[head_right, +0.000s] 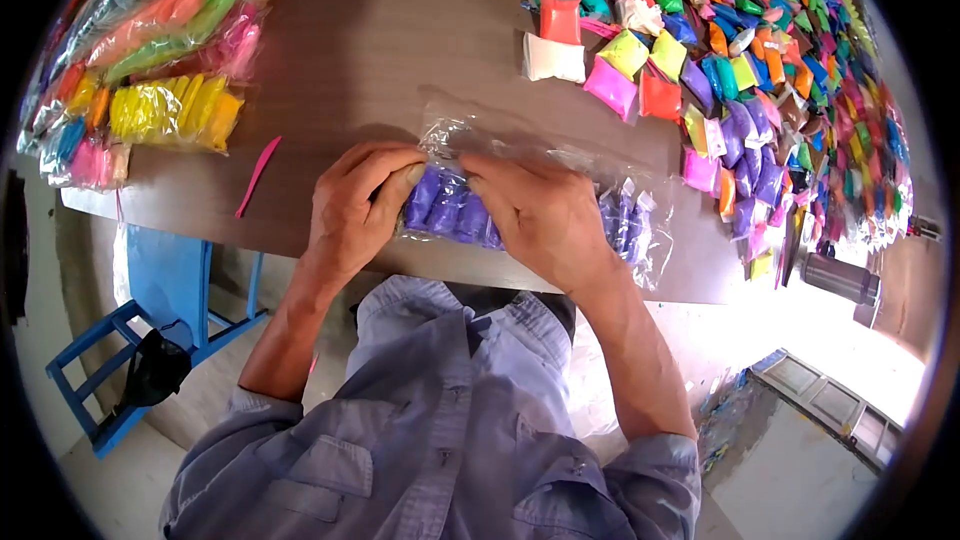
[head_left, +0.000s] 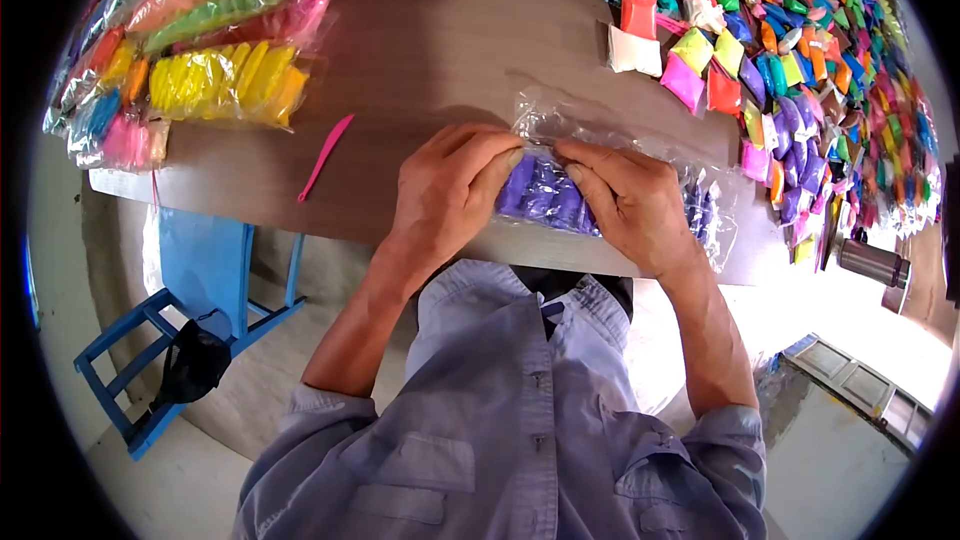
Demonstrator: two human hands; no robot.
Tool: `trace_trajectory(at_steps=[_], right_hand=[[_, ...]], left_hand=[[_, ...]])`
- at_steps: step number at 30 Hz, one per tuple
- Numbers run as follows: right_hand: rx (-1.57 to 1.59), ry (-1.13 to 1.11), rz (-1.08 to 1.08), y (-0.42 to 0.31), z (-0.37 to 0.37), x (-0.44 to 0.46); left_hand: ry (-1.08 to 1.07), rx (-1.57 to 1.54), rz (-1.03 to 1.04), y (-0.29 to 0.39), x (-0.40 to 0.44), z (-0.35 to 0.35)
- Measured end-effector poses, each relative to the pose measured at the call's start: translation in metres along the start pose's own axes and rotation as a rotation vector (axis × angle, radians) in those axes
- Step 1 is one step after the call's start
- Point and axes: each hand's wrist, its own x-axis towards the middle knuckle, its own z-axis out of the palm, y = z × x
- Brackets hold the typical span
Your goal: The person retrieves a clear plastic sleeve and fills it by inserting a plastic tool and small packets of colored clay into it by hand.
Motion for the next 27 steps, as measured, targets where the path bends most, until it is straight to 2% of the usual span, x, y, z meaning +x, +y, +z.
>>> trace_trajectory(at_steps=[6,10,12,16,17,20,23,27], right_hand=[[-0.022,0.029,0.043,-0.004,-0.001,0.001],[-0.026,-0.039,0.094,-0.01,-0.011,0.0],[-0.121,0.004,-0.034,-0.014,-0.024,-0.001],[-0.189,-0.023,-0.091,-0.007,-0.064,-0.014],[-0.158,-0.036,-0.037,-0.004,-0.068,-0.02],[-0.1,-0.007,0.034,0.001,-0.062,-0.032],[-0.185,-0.036,-0.006,0.005,-0.054,-0.036],[-0.137,-0.031,0.025,0.017,-0.048,-0.041]], left_hand=[[0.022,-0.006,-0.032,-0.001,-0.001,0.002],[0.031,-0.03,-0.051,0.002,0.0,0.002],[0.033,-0.051,-0.039,-0.001,-0.001,0.002],[0.026,-0.065,-0.019,0.0,0.0,0.0],[0.023,-0.066,-0.019,0.0,0.0,0.001],[0.031,-0.069,-0.037,0.002,0.0,0.002],[0.021,-0.069,-0.06,0.003,0.001,0.001],[-0.02,-0.01,-0.004,-0.001,0.001,-0.001]])
